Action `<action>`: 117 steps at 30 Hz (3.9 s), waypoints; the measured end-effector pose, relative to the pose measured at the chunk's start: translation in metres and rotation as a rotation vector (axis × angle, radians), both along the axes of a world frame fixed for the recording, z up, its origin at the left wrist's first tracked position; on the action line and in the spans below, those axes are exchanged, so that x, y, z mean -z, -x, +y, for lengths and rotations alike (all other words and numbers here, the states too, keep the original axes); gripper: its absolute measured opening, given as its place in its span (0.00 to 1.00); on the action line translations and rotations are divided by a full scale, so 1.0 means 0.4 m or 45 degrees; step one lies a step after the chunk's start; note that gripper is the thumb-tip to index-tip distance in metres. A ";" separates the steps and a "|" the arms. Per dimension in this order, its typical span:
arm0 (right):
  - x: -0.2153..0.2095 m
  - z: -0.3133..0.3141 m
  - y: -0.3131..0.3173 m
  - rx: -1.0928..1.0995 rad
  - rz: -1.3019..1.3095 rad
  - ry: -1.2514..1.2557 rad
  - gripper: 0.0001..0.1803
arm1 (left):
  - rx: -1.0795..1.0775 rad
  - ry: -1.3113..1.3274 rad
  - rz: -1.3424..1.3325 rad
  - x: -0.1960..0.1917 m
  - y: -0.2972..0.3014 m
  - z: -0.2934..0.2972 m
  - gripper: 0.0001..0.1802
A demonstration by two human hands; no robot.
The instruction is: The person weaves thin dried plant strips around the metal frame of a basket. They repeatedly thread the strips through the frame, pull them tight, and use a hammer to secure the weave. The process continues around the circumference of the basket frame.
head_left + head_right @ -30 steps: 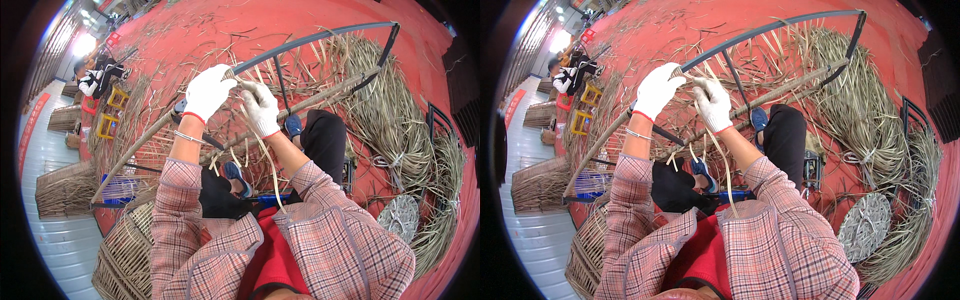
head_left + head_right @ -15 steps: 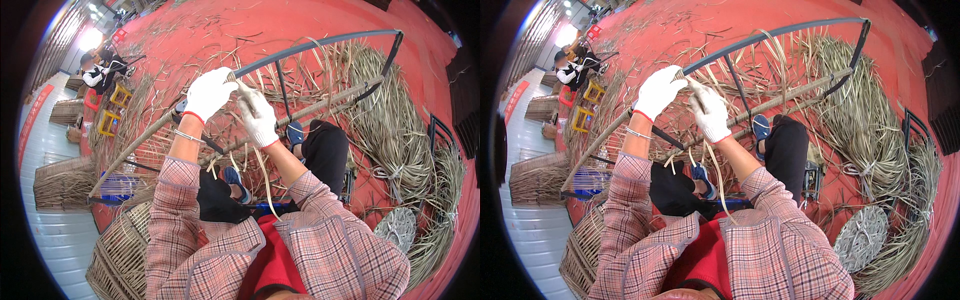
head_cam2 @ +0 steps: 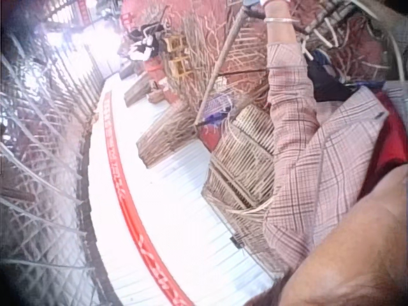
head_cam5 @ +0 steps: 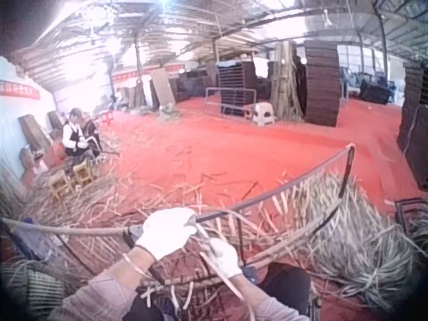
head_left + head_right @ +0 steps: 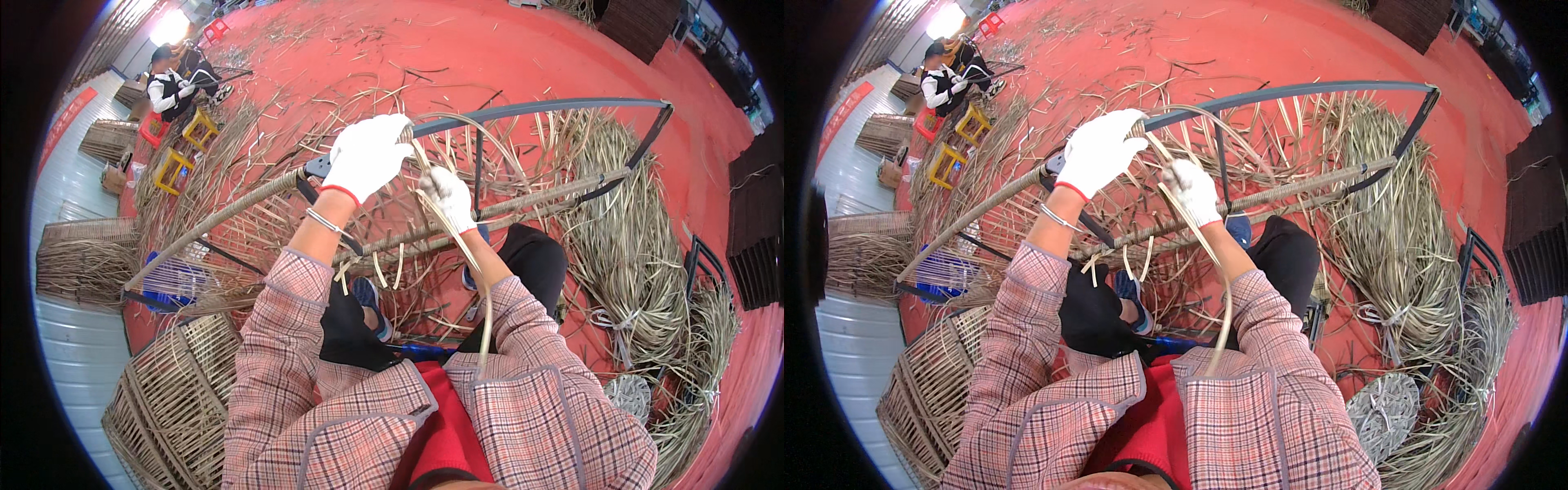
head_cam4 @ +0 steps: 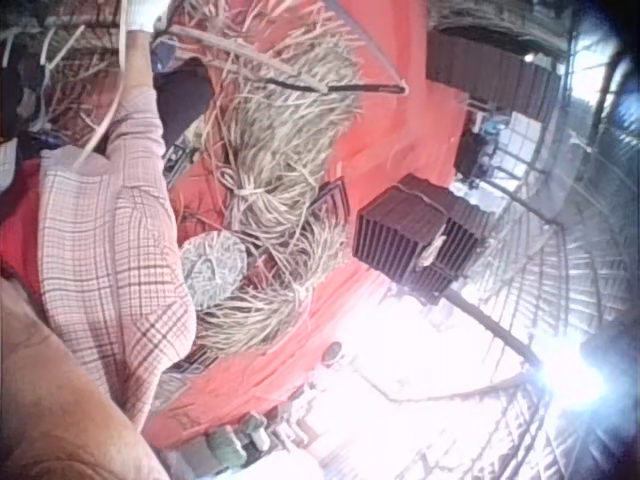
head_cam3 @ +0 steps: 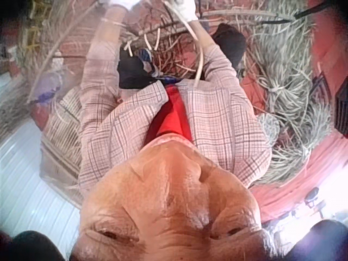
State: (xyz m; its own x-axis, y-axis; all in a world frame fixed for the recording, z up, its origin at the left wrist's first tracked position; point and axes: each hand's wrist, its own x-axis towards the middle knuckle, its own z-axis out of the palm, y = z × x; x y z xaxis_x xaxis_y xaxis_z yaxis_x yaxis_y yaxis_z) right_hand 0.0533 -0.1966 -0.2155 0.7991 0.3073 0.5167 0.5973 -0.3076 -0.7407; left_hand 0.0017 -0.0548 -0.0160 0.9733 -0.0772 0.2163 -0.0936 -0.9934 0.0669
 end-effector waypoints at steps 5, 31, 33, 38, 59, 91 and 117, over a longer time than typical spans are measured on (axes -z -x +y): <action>0.126 -0.091 0.013 0.004 -0.211 0.289 0.06 | 0.240 -0.190 -0.955 0.095 0.103 -0.081 0.24; 0.162 -0.048 -0.098 -0.154 -0.349 1.181 0.10 | 0.422 0.851 0.007 0.611 -0.007 0.099 0.28; 0.160 -0.034 -0.126 -0.157 -0.367 1.231 0.08 | 0.208 0.957 0.254 0.613 -0.041 0.119 0.29; 0.157 0.012 -0.162 0.039 -0.614 1.095 0.08 | 0.268 1.085 0.615 0.627 -0.146 0.174 0.39; 0.434 0.053 -0.076 0.319 0.669 -0.360 0.10 | 0.150 1.052 0.579 0.661 -0.165 0.192 0.25; 0.827 0.072 -0.156 -0.156 0.495 1.272 0.16 | 0.594 0.829 0.262 0.448 0.073 0.132 0.21; 0.788 -0.027 -0.023 -0.556 -0.011 1.824 0.14 | 0.275 0.714 0.486 0.470 0.023 0.121 0.27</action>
